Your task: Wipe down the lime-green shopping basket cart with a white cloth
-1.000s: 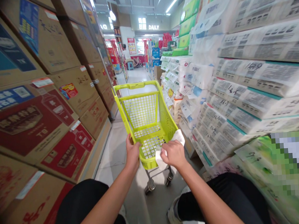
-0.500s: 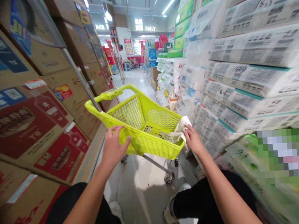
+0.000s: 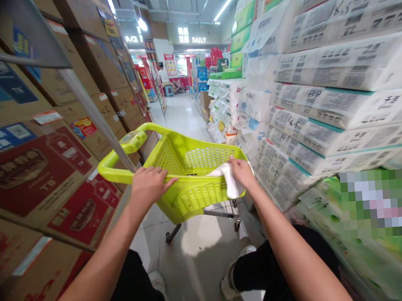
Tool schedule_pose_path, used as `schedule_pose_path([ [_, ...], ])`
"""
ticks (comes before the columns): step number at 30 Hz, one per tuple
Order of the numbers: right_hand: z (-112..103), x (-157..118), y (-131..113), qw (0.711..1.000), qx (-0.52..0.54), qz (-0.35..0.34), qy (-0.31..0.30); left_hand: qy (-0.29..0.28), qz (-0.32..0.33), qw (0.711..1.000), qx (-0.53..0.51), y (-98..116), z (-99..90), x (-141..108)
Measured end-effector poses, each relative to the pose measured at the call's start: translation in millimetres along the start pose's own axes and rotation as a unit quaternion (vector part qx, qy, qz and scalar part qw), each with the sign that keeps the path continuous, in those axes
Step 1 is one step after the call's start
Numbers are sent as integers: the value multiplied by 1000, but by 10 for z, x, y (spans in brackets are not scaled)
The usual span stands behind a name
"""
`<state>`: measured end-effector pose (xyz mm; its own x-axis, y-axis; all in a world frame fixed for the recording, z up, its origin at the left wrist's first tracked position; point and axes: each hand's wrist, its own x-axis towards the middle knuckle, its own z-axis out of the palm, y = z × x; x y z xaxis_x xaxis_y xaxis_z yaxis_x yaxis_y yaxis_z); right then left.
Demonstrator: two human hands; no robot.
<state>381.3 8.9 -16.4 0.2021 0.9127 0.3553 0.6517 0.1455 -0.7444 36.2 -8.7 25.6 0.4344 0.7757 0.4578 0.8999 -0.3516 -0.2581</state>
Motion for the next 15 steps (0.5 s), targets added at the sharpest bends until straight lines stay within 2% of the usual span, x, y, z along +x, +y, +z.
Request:
schedule_pose_path([
  [2, 56, -5, -77, 988, -100, -98, -72, 14, -4, 1000, 3, 78, -13, -26],
  [4, 60, -27, -55, 958, -210, -181, -74, 23, -10, 1000, 1, 125, -18, -54],
  [5, 47, -37, -10, 946, -250, -197, -69, 26, -14, 1000, 1, 141, -23, -69],
  [8, 15, -55, 161, 938, -297, -164, -75, 19, -26, 999, -3, 177, -61, -100],
  [10, 71, -76, 198, 939, -304, -137, -77, -3, -38, 999, -5, 204, -109, -88],
  [12, 222, -122, 105, 939, -305, -138, -78, -42, -52, 998, -6, 230, -163, -33],
  [15, 572, -228, -251, 937, -292, -171, -92, -128, -64, 990, -8, 249, -216, 117],
])
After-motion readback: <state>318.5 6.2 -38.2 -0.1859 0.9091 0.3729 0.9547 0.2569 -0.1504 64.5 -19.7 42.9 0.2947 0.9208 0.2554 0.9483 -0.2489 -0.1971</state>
